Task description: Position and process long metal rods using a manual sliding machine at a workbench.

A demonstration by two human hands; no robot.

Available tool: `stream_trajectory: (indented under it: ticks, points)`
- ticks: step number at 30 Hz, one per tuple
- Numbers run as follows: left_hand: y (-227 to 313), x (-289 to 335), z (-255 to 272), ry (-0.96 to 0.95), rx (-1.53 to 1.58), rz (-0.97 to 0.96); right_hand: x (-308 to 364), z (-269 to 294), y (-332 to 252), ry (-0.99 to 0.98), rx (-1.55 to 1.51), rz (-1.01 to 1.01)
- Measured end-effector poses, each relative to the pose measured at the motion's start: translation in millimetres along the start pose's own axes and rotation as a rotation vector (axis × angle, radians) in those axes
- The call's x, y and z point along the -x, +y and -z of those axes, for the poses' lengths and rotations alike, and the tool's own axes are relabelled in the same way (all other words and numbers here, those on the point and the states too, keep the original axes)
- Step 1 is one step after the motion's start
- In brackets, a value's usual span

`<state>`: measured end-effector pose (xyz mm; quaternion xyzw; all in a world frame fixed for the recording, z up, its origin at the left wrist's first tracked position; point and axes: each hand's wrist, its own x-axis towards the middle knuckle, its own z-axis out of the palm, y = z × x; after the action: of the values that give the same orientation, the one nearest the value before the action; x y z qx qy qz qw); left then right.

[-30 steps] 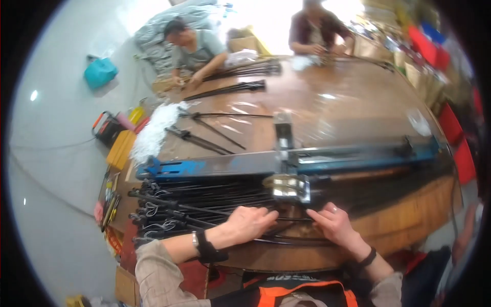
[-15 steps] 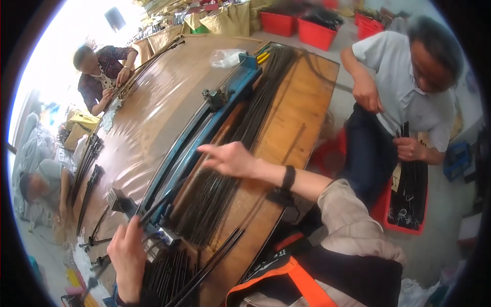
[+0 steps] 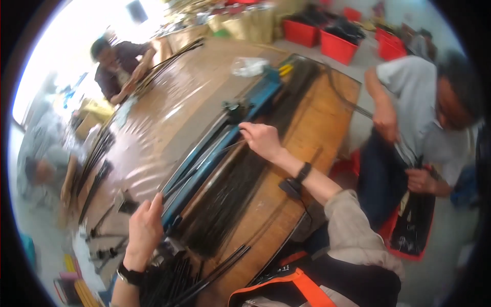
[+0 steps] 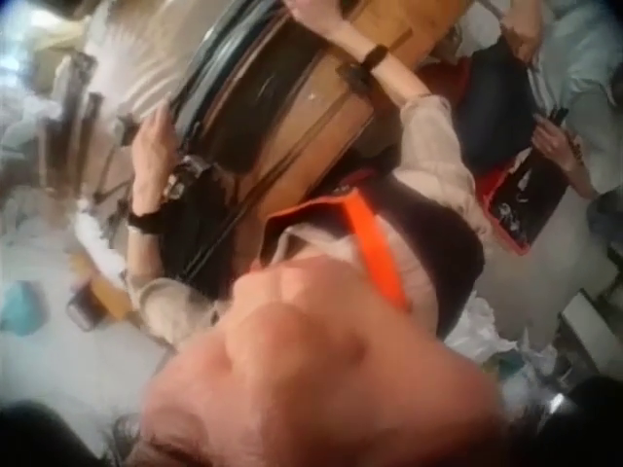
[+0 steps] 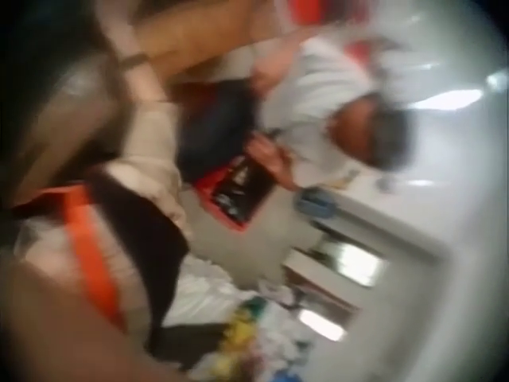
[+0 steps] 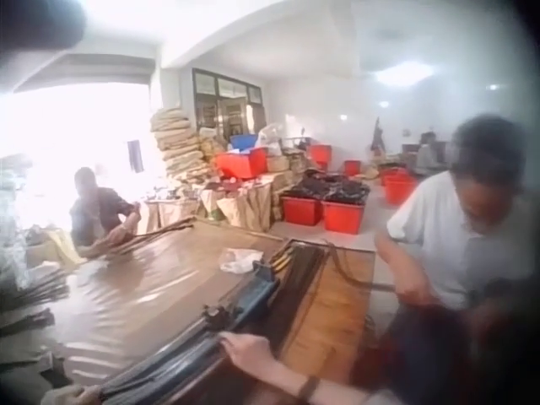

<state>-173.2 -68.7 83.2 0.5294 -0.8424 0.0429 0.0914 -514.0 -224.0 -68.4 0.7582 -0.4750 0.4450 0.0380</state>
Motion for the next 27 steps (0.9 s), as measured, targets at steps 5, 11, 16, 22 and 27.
stream_trajectory:
  ticks: [5,11,16,22,27]
  points:
    - [-2.3,11.7,-11.7,0.064,-0.027,-0.073,6.0,13.6,-116.5,-0.04,-0.415,0.324]
    - [-17.7,52.6,9.6,0.149,-0.188,0.0,12.7,14.6,-116.4,-0.228,-0.554,0.216]
    - [-28.8,91.8,23.1,0.246,-0.211,-0.014,0.8,4.1,-163.4,-0.058,-0.655,0.427]
    - [-20.1,104.2,13.5,0.238,-0.088,0.023,10.3,-12.4,-208.5,-0.018,-0.585,0.422]
    - [-91.7,166.9,63.7,0.488,-0.149,0.394,-1.5,-29.1,-155.9,-0.143,-0.389,0.289]
